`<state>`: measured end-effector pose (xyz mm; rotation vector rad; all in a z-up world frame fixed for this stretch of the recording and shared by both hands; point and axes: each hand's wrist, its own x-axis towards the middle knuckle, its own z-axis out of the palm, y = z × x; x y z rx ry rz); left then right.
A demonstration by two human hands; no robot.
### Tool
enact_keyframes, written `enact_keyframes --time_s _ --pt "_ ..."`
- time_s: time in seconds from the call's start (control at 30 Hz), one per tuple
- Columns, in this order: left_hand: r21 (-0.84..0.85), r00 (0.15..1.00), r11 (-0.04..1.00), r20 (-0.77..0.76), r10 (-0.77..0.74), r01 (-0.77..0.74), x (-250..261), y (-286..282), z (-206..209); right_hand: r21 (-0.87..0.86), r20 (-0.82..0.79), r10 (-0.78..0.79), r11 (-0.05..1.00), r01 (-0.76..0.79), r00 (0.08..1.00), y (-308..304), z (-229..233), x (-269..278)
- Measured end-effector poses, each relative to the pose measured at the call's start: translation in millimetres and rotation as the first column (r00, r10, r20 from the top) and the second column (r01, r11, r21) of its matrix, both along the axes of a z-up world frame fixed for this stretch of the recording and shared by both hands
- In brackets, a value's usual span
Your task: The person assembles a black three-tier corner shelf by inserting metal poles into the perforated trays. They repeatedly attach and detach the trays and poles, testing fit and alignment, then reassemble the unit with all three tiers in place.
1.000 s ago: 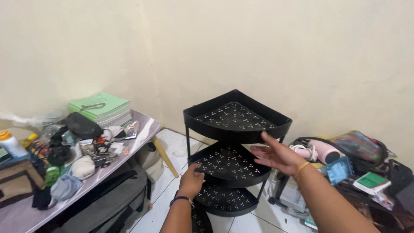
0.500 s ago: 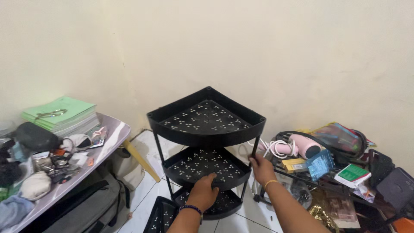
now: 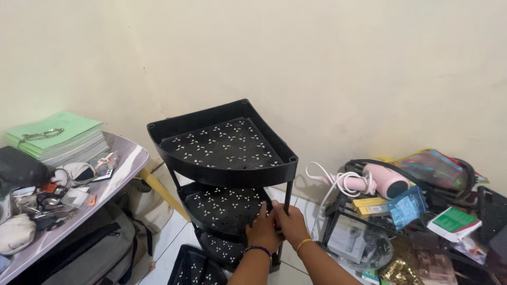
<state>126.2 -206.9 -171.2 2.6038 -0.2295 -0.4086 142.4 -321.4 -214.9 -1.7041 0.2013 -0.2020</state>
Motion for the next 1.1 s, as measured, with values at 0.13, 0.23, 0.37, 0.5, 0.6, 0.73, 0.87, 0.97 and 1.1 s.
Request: enact_keyframes --time_s 0.13,0.23,0.37,0.5,0.6,0.73,0.87,0.97,1.1 --pt "0.094 1.000 0.995 0.014 -0.025 0.024 0 -3 1 -0.022 -0.092 -0.089 0.996 0.087 0.992 3 -5 11" --pt "0.193 0.997 0.980 0.038 -0.065 0.056 0 -7 -1 -0.062 -0.051 -0.193 0.980 0.190 0.980 9 -9 17" --pt "0.229 0.996 0.970 0.028 -0.090 0.081 -2 -9 -1 -0.036 -0.054 -0.291 0.957 0.289 0.955 15 -15 22" --pt "0.240 0.993 0.964 -0.023 -0.113 0.116 -1 -9 3 -0.083 -0.096 -0.236 0.970 0.229 0.967 6 -16 24" --pt "0.215 0.992 0.968 -0.040 -0.121 0.127 1 -8 -1 -0.059 -0.042 -0.110 0.992 0.108 0.993 -1 -15 20" --pt "0.223 0.989 0.964 0.006 -0.147 0.142 7 -6 -21 0.007 0.045 -0.214 0.977 0.214 0.976 10 -15 16" --pt "0.294 0.975 0.942 0.099 -0.199 0.162 19 -7 -43 -0.013 0.094 -0.392 0.919 0.394 0.915 19 -17 19" --pt "0.204 0.977 0.967 0.118 -0.176 0.150 21 -6 -45 0.001 0.083 -0.252 0.967 0.253 0.964 10 -17 23" --pt "0.129 0.979 0.979 0.107 -0.172 0.157 14 -5 -31 0.114 0.061 -0.029 0.993 0.022 0.998 -8 -20 24"
